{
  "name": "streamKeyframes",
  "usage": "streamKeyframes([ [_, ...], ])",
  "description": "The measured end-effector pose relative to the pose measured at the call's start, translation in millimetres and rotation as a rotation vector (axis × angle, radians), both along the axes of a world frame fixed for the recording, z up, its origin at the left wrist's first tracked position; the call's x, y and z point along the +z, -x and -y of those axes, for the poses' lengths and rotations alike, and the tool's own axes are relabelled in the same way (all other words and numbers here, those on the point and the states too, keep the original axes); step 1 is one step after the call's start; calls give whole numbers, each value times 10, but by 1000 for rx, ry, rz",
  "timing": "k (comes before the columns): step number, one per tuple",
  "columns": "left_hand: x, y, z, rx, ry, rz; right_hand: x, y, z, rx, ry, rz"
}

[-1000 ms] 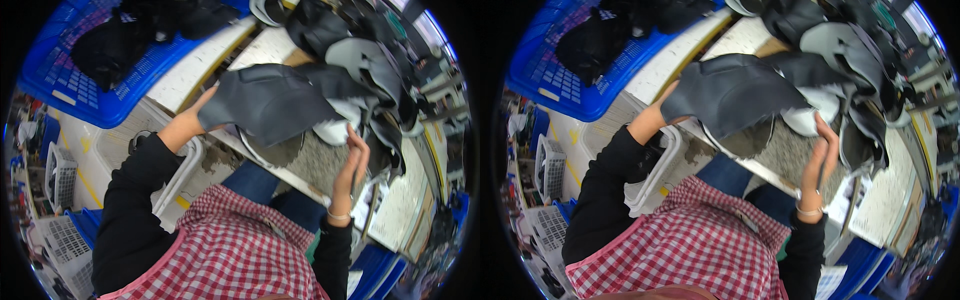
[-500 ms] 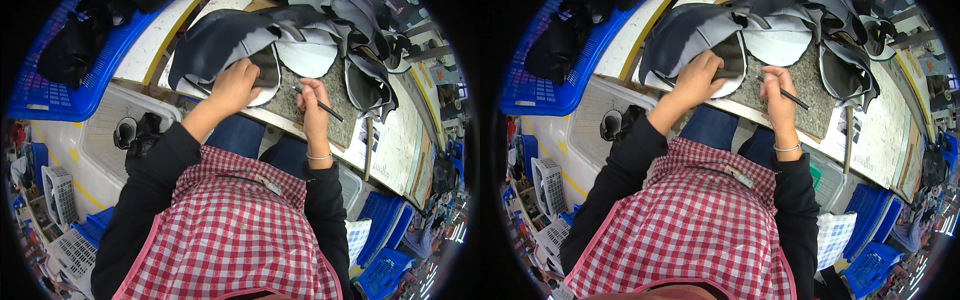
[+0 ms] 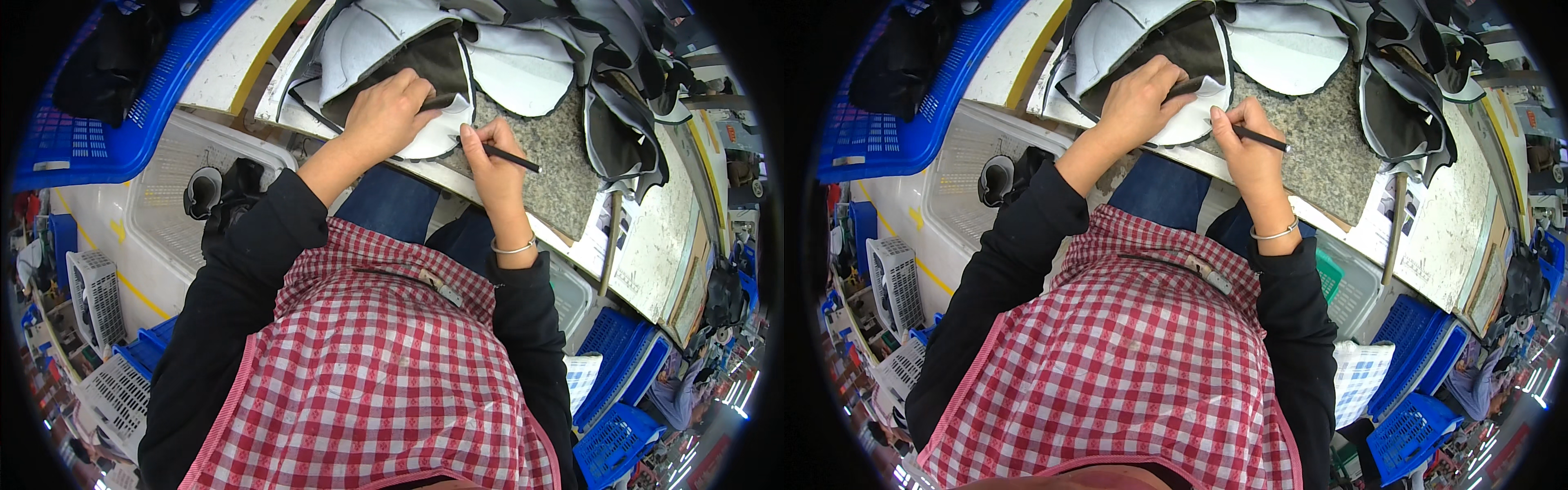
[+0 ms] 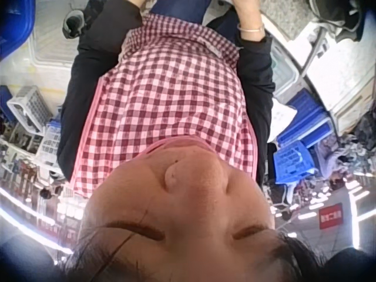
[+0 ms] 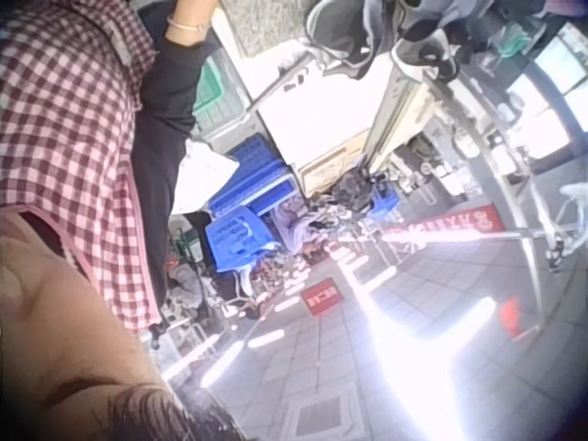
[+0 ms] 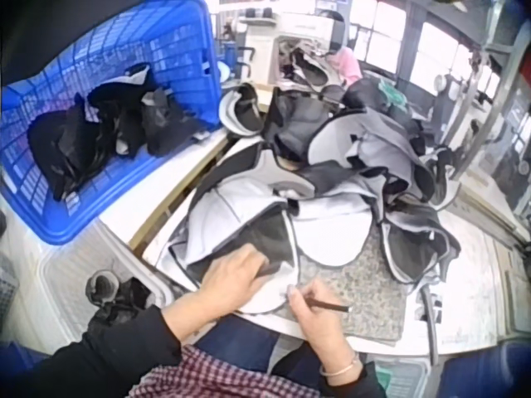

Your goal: The person assembles black shoe uppers by hand, using a hammer to tap edges, a pen to mark alignment, and a small tool to press seams. They repeatedly pick up shoe parts from a blue basket, align them with white insoles, and place finished units into a white bin.

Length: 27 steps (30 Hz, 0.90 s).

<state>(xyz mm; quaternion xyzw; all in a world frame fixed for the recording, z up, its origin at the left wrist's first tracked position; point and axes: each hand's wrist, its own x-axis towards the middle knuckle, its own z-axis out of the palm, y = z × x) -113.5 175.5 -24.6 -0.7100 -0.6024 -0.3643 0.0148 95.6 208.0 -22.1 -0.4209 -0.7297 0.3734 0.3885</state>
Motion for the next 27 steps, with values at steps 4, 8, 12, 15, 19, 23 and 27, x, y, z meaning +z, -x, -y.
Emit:
streamKeyframes([
  [4,-6,18,-5,2,14,1,-29,-2,2,44,34,-69],
  [8,14,-7,-11,6,30,-10,-34,-10,-7,40,56,-51],
  [12,299,-15,113,-96,199,72,-18,-101,-12,52,122,-208],
  [15,694,95,263,-108,-255,-38,-22,-227,22,21,277,-453],
  [19,1148,550,10,490,-103,-266,-20,-399,173,5,280,-520],
  [23,1423,840,-196,408,179,-132,171,-577,463,43,227,-493],
  [27,1966,469,-295,244,-296,-199,530,-762,774,88,47,-509],
])
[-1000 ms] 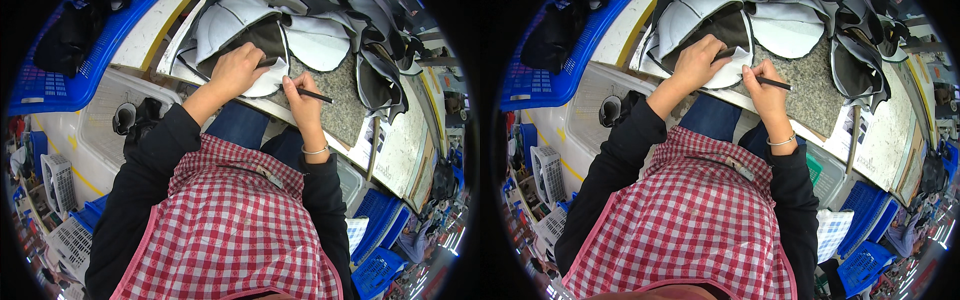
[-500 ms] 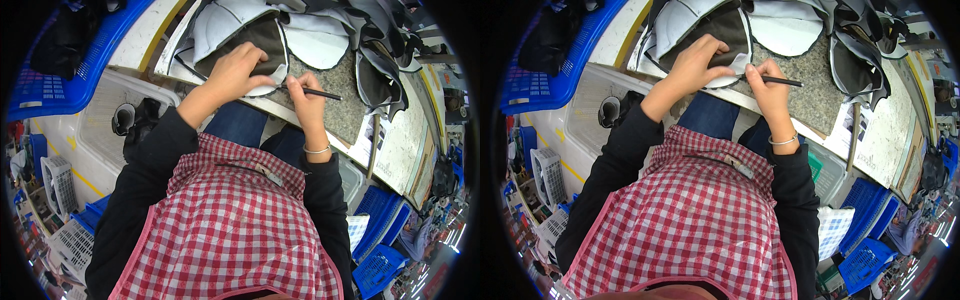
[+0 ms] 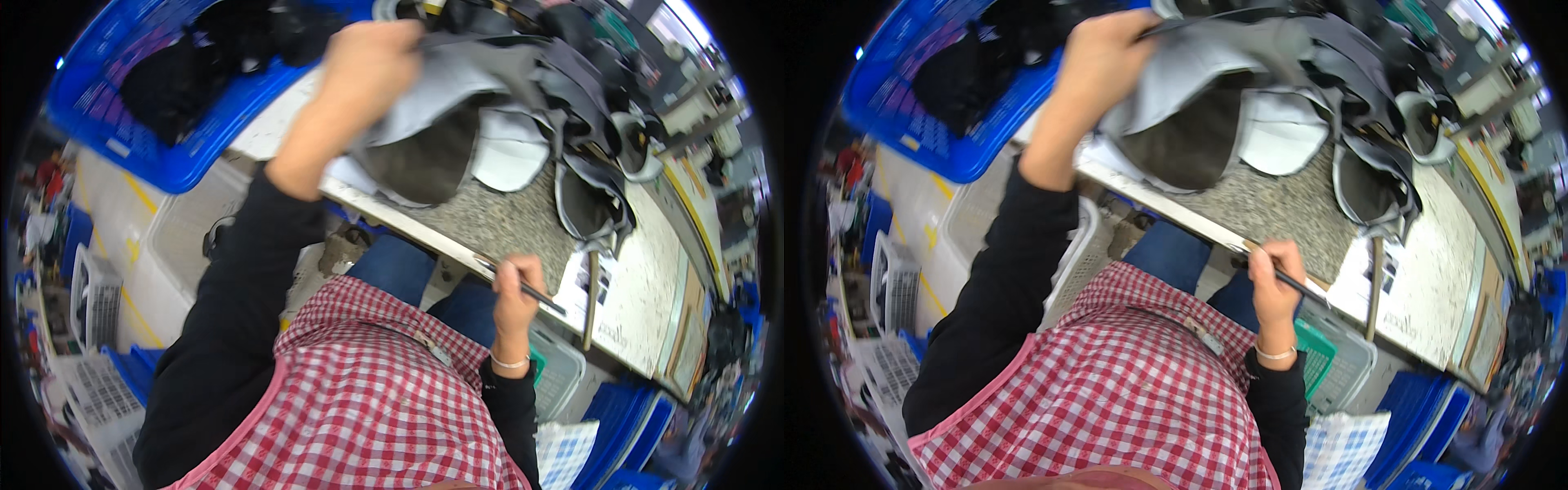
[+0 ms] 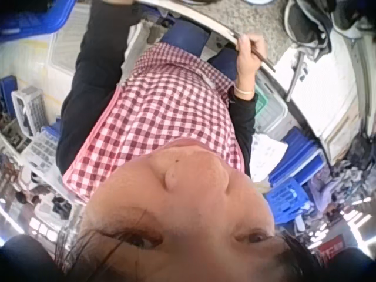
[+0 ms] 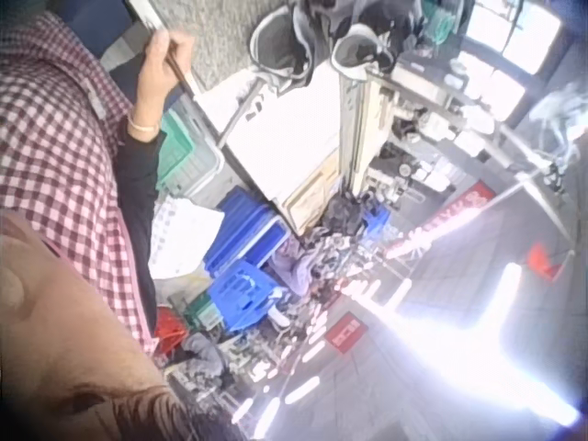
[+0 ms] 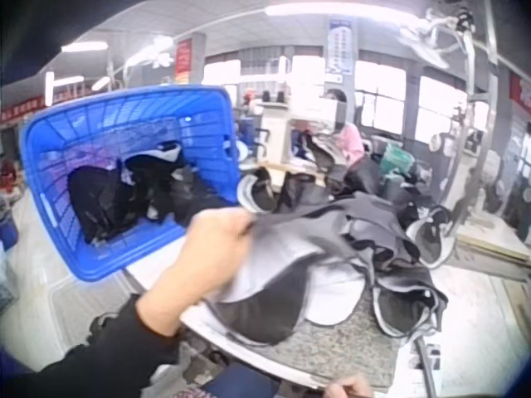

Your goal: The person assembles black shoe uppers by hand, using a hammer to tap edges, a pen to mark alignment, and a small tool to press seams. They repeatedly pick up shoe parts from a blue basket, align them with white insoles, and place finished units into a white bin.

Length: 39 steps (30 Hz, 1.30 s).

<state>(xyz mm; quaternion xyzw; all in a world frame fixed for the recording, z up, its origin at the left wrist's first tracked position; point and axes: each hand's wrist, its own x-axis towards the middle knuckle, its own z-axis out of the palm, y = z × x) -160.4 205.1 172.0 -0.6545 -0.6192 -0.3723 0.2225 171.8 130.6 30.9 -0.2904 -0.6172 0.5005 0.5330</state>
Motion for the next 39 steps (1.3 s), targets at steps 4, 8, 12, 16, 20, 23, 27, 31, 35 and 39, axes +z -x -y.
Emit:
streamKeyframes([
  [4,301,-901,-482,-58,-41,27,183,101,-148,19,-416,84],
  [8,-298,-1083,-829,-822,394,291,47,230,-625,-108,-302,212],
  [12,-837,435,-902,-409,79,729,-224,28,-861,-122,-213,232],
  [16,-1317,2484,-612,632,87,733,-448,-173,-813,-152,-218,349],
  [20,-1779,3648,-470,901,217,662,-510,-133,-784,-209,-248,398],
  [23,-1783,3997,-615,837,308,662,-494,-58,-802,-236,-219,429],
  [27,-1167,3866,-780,444,140,645,-434,-10,-820,-222,-177,403],
  [31,-242,3046,-267,-196,-374,1008,-218,201,-837,-155,-355,451],
  [35,480,2084,611,-437,-324,1193,175,727,-829,-98,-640,577],
  [39,704,1367,915,-956,-251,1402,445,1290,-745,-77,-650,535],
])
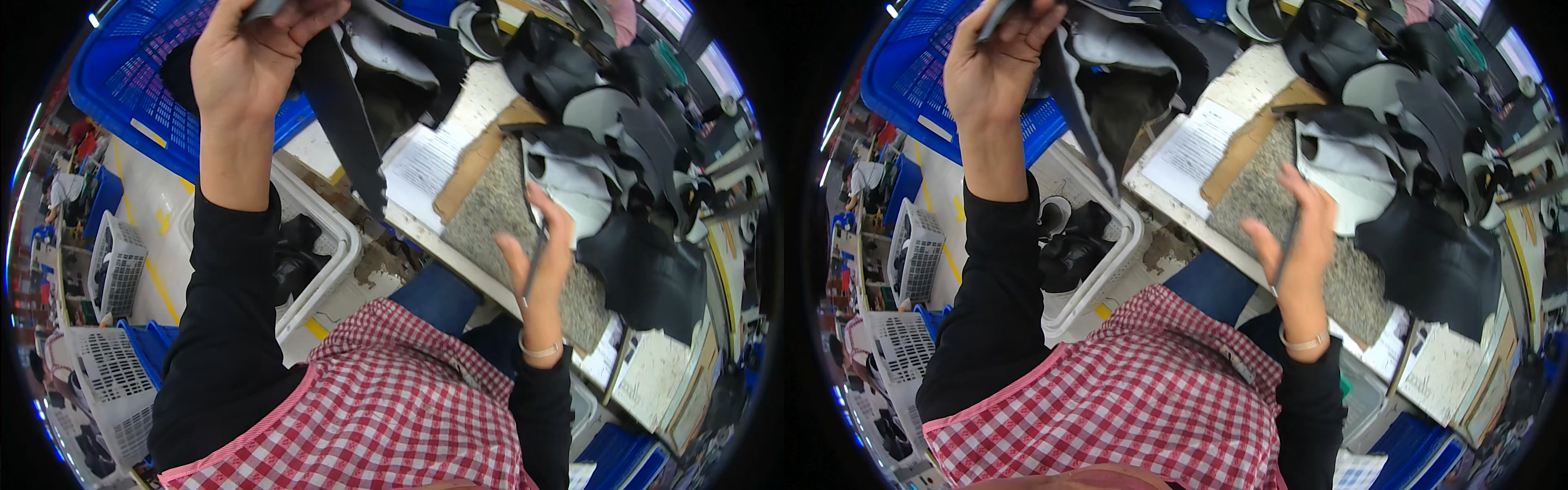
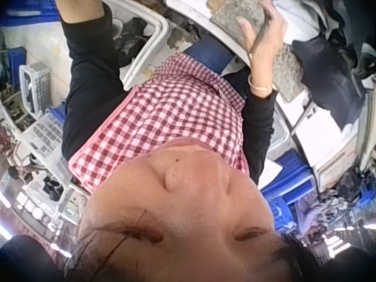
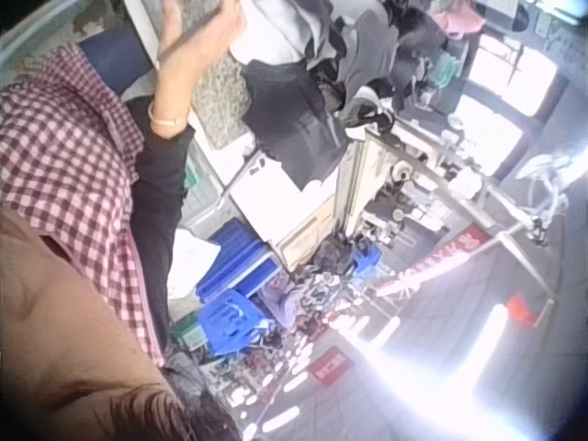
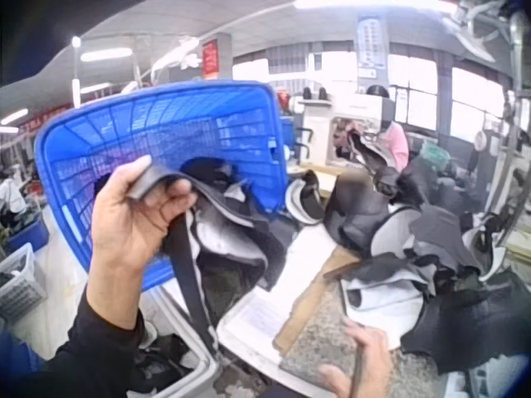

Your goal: The person assembles black shoe uppers by hand, using a hammer to tap edges, a pen to mark alignment, and a small tool to press seams. They repeatedly pick up shoe parts from a blue basket, align them with white insoles, and place finished units into a white bin.

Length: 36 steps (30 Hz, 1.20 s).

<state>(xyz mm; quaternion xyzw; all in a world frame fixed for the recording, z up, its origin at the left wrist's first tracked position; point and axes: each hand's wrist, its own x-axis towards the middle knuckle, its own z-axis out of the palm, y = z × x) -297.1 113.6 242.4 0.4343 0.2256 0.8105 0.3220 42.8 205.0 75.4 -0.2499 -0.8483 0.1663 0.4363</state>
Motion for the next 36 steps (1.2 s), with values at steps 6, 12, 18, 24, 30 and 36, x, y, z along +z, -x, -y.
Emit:
streamKeyframes([
  [6,-401,-332,-43,-333,-458,326,-17,241,405,585,1701,-692],
  [12,-1725,-759,-436,-217,513,321,-292,-233,-354,317,950,-733],
  [18,-2105,-2019,101,205,319,-1012,-1149,-509,-873,-132,684,-482],
  [24,-2411,-2236,-576,300,341,-1474,-1031,-859,-535,-335,237,-311],
  [30,-2636,-2144,-776,371,373,-1433,-794,-1086,26,59,808,-240],
  [36,-2691,-2197,-781,483,329,-1380,-914,-981,73,-51,872,-188],
])
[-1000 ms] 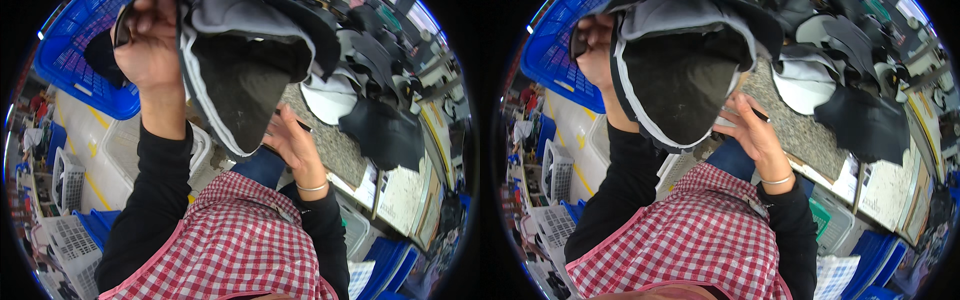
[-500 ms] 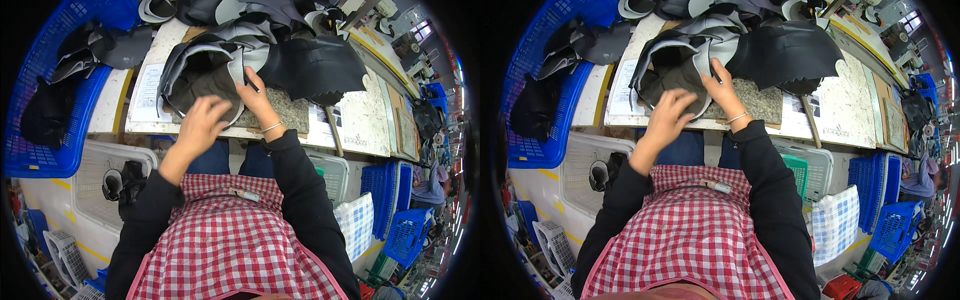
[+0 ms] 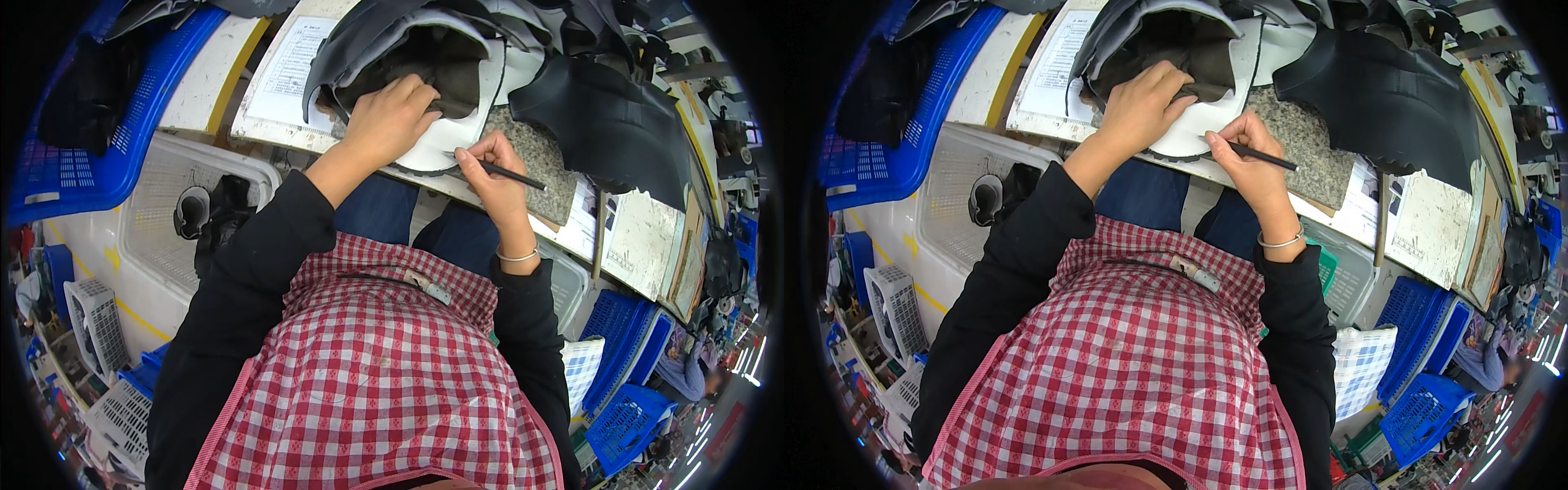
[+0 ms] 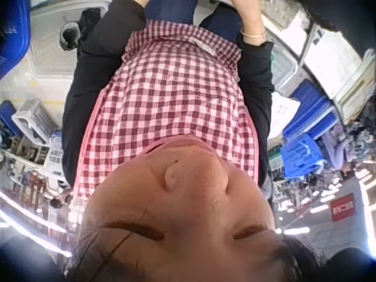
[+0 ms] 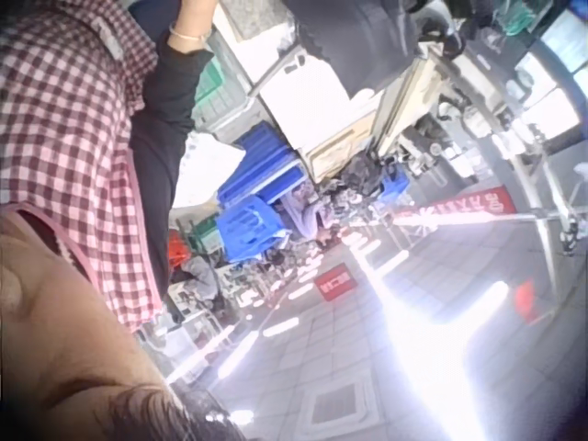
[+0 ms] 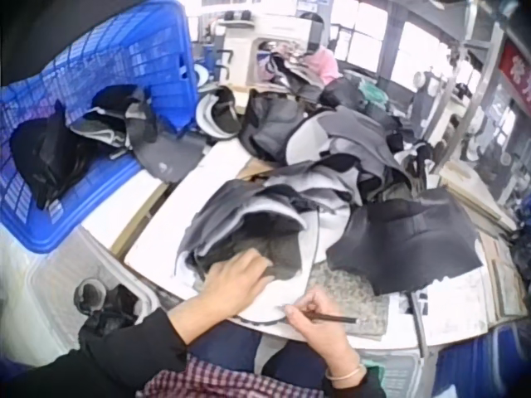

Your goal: The person assembles black shoe uppers by hand, using a hammer to tap edges, a pen to mark alignment, and a small tool to press seams. They repeatedly pick up shoe parts from a blue basket, align them with white insoles, and place finished units into a white bin.

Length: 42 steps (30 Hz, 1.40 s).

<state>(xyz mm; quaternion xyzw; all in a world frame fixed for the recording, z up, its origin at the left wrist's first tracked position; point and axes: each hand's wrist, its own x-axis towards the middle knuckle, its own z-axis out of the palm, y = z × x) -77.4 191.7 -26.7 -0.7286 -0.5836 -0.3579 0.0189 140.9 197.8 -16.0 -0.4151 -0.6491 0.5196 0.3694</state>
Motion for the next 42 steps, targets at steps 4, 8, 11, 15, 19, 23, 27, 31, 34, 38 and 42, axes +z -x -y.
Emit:
streamKeyframes([
  [4,-15,-4,-24,6,-3,-57,-64,35,-2,-62,-145,111],
  [8,-26,-18,-25,38,-49,-56,-97,36,13,-100,-219,185],
  [11,-44,-13,-23,41,-54,-60,-98,38,3,-65,-237,176],
  [15,-61,-4,-46,42,-31,-53,-88,56,-9,-45,-232,182],
  [19,47,-28,4,29,-5,-39,-100,5,-10,10,-123,50],
  [23,364,26,175,-154,52,265,-134,-186,-11,-62,-12,-181],
  [27,809,335,209,255,-424,-150,-125,-324,78,-90,-29,-248],
  [31,1323,719,-85,425,82,-167,53,-354,315,-71,-79,-270],
  [34,1820,701,-190,300,-302,-175,370,-429,509,-55,-279,-320],
  [38,2455,41,-552,375,-771,-113,811,-420,555,56,-502,-327],
  [42,2144,-379,-1138,-265,-433,10,989,-265,40,-132,-563,-332],
])
